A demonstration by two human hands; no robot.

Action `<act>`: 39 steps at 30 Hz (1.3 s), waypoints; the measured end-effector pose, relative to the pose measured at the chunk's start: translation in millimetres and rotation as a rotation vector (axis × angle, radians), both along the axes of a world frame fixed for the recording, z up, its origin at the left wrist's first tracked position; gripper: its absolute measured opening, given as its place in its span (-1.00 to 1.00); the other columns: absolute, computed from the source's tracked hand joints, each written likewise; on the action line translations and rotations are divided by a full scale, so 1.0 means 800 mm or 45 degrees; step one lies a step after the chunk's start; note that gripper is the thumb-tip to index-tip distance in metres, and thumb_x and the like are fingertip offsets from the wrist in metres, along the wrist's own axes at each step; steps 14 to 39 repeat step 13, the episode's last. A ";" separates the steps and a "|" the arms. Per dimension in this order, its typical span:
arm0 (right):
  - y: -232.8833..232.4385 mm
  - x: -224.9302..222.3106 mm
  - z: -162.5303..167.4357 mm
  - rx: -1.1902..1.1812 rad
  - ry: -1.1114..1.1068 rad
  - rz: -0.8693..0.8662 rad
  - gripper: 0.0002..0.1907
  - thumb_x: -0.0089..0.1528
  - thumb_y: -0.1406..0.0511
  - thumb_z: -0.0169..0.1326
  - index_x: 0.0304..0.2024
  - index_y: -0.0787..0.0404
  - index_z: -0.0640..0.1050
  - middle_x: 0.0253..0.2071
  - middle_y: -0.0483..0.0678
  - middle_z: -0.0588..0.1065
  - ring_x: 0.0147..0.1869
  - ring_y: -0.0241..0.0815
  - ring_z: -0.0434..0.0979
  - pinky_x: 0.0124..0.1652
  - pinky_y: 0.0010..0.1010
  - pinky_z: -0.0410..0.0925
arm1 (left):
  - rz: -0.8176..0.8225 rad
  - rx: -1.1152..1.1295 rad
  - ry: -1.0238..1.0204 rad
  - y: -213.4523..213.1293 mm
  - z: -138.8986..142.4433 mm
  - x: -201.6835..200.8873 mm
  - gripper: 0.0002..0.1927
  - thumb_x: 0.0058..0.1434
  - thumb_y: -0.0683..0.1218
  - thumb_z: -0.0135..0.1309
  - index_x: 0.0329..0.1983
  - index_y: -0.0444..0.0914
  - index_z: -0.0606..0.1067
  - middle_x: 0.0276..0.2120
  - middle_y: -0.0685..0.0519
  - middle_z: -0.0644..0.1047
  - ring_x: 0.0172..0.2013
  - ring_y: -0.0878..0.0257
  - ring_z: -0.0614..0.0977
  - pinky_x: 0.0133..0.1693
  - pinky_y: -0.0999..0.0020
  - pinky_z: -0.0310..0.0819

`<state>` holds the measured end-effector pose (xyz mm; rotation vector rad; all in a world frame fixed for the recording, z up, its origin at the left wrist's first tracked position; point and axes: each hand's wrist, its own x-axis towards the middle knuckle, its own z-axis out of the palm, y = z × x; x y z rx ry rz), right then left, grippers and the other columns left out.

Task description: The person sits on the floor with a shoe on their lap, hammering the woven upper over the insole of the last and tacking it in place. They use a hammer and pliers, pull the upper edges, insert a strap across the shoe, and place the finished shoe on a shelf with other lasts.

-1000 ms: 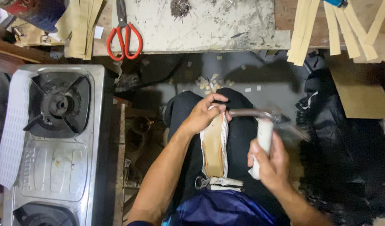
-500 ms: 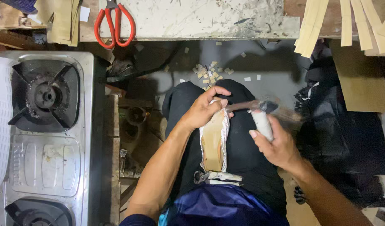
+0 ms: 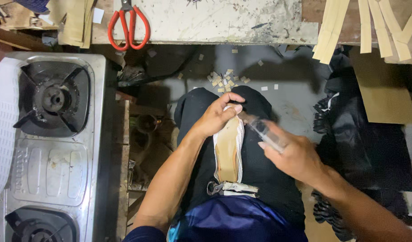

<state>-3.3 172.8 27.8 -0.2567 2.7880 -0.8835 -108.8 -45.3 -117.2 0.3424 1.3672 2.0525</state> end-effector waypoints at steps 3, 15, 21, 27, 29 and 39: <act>0.006 0.023 0.009 -0.518 -0.402 -0.503 -0.45 0.25 0.25 0.11 0.30 0.16 0.40 -0.45 -0.01 0.49 -0.54 -0.19 0.47 -0.52 -0.33 0.40 | -0.032 0.109 -0.129 -0.001 0.003 -0.003 -0.68 0.40 -0.13 0.05 0.16 -0.29 0.32 -0.27 -0.05 0.63 -0.24 0.21 0.68 -0.14 0.29 0.58; -0.026 0.069 -0.036 -0.279 0.325 -0.082 -0.67 0.30 0.26 0.11 0.09 0.22 0.51 -0.18 0.03 0.57 -0.20 -0.14 0.58 -0.18 -0.36 0.42 | -0.021 0.063 -0.094 0.007 0.001 -0.003 -0.71 0.40 -0.18 0.06 0.13 -0.31 0.35 -0.27 -0.08 0.62 -0.25 0.20 0.66 -0.16 0.28 0.57; -0.026 0.069 -0.036 -0.279 0.325 -0.082 -0.67 0.30 0.26 0.11 0.09 0.22 0.51 -0.18 0.03 0.57 -0.20 -0.14 0.58 -0.18 -0.36 0.42 | -0.021 0.063 -0.094 0.007 0.001 -0.003 -0.71 0.40 -0.18 0.06 0.13 -0.31 0.35 -0.27 -0.08 0.62 -0.25 0.20 0.66 -0.16 0.28 0.57; -0.026 0.069 -0.036 -0.279 0.325 -0.082 -0.67 0.30 0.26 0.11 0.09 0.22 0.51 -0.18 0.03 0.57 -0.20 -0.14 0.58 -0.18 -0.36 0.42 | -0.021 0.063 -0.094 0.007 0.001 -0.003 -0.71 0.40 -0.18 0.06 0.13 -0.31 0.35 -0.27 -0.08 0.62 -0.25 0.20 0.66 -0.16 0.28 0.57; -0.026 0.069 -0.036 -0.279 0.325 -0.082 -0.67 0.30 0.26 0.11 0.09 0.22 0.51 -0.18 0.03 0.57 -0.20 -0.14 0.58 -0.18 -0.36 0.42 | -0.021 0.063 -0.094 0.007 0.001 -0.003 -0.71 0.40 -0.18 0.06 0.13 -0.31 0.35 -0.27 -0.08 0.62 -0.25 0.20 0.66 -0.16 0.28 0.57; -0.026 0.069 -0.036 -0.279 0.325 -0.082 -0.67 0.30 0.26 0.11 0.09 0.22 0.51 -0.18 0.03 0.57 -0.20 -0.14 0.58 -0.18 -0.36 0.42 | -0.021 0.063 -0.094 0.007 0.001 -0.003 -0.71 0.40 -0.18 0.06 0.13 -0.31 0.35 -0.27 -0.08 0.62 -0.25 0.20 0.66 -0.16 0.28 0.57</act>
